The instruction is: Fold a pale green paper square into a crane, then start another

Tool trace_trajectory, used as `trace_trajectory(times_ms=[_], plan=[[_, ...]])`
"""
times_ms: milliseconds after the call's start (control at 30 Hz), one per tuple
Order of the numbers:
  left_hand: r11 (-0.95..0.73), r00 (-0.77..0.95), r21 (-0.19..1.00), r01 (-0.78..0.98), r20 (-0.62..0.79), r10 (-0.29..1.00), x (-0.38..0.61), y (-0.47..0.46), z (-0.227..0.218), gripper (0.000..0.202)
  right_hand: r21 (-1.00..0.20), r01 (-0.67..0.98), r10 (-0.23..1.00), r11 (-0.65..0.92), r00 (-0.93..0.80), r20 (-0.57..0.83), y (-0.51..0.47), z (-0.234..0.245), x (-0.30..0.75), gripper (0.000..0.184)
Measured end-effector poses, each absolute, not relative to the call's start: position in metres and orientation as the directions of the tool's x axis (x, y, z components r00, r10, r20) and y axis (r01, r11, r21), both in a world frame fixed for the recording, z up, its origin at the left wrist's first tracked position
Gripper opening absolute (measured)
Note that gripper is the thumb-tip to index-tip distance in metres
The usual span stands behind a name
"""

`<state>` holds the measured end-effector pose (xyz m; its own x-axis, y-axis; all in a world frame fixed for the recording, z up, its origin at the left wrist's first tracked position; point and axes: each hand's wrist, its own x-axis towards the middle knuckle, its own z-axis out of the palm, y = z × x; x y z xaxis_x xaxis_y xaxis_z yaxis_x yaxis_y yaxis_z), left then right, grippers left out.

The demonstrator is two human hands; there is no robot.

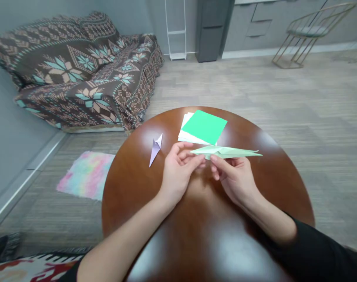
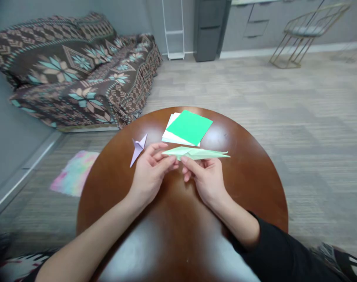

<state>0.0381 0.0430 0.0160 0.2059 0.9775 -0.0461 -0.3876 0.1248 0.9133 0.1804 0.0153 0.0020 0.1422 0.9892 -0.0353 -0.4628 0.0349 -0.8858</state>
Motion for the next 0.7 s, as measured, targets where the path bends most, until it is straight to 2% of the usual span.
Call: trace_trajectory(times_ms=[67,167,467,700], plan=[[0.187,0.271,0.902,-0.389,-0.082,0.959,0.04,0.041,0.014,0.023,-0.886,-0.462,0.99,0.05,0.14,-0.018,0.015,0.001,0.18,0.016],[0.185,0.289,0.903,-0.388,-0.072,0.955,0.041,0.039,0.014,0.017,-0.885,-0.461,0.99,0.059,0.138,-0.006,0.014,-0.001,0.177,0.017],[0.287,0.275,0.814,-0.505,-0.163,0.948,0.04,0.038,0.016,0.019,-0.865,-0.502,0.985,0.025,0.161,-0.065,0.013,-0.003,0.17,0.018],[0.31,0.267,0.802,-0.511,-0.195,0.944,0.039,0.039,0.017,0.022,-0.846,-0.533,0.983,-0.014,0.146,-0.109,0.014,0.001,0.169,0.02]])
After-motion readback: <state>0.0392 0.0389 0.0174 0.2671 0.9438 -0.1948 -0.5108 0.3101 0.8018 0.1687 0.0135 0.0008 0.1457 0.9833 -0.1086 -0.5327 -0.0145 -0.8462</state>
